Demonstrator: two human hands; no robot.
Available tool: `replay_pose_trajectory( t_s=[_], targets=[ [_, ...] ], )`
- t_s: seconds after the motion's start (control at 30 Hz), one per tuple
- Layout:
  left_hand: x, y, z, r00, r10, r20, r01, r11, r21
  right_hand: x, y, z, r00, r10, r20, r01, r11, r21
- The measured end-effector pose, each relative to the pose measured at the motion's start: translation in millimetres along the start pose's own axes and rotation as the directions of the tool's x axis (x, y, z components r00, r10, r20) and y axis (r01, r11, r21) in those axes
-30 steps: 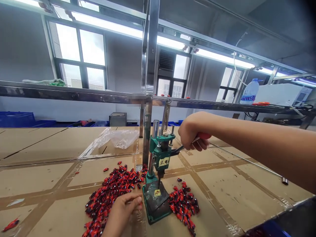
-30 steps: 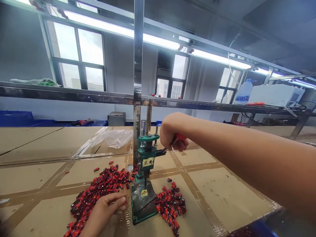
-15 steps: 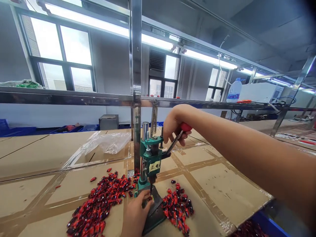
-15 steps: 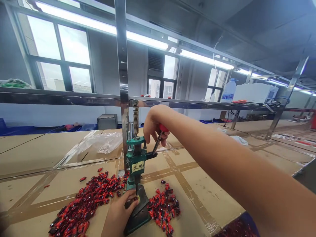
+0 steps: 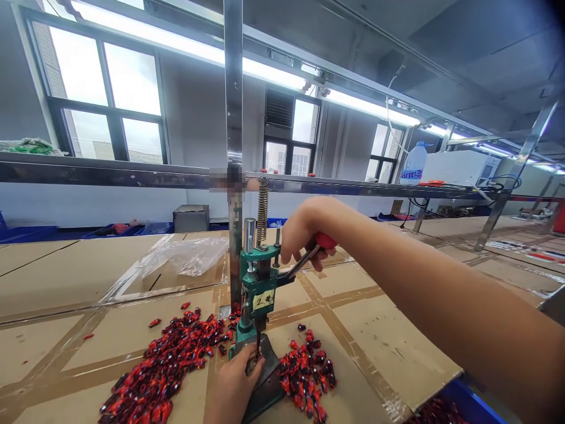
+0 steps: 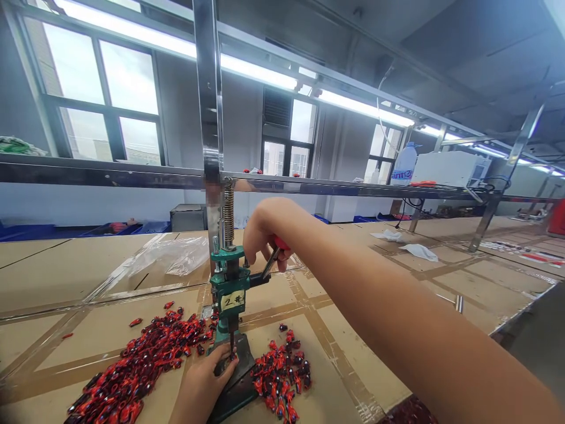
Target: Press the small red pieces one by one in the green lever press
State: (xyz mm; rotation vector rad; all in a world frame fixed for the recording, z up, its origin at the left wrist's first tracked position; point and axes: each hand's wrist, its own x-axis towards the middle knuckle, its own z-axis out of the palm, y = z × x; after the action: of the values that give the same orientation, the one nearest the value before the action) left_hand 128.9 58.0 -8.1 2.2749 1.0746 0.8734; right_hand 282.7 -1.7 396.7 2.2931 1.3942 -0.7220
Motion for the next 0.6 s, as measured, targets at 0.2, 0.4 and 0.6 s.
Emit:
replay_pose_trajectory(
  t_s=[0.2, 0.4, 0.6],
  targets=[
    [0.3, -6.1, 3.9, 0.996, 0.058, -0.071, -0.058, 0.998, -0.001, -6.5, 1.4, 5.9, 0.997, 0.001, -0.072, 0.001, 1.0, 0.028],
    [4.0, -9.8, -0.4, 0.999, -0.037, -0.029, 0.03, 0.98, -0.197, -16.1, 1.5, 12.2, 0.984, -0.039, -0.172, 0.041, 0.999, 0.008],
    [0.3, -8.7, -3.7, 0.997, -0.066, -0.033, 0.055, 0.959, -0.277, -27.1, 6.5, 34.9, 0.951, -0.06, -0.303, 0.042, 0.997, -0.067]
  ],
)
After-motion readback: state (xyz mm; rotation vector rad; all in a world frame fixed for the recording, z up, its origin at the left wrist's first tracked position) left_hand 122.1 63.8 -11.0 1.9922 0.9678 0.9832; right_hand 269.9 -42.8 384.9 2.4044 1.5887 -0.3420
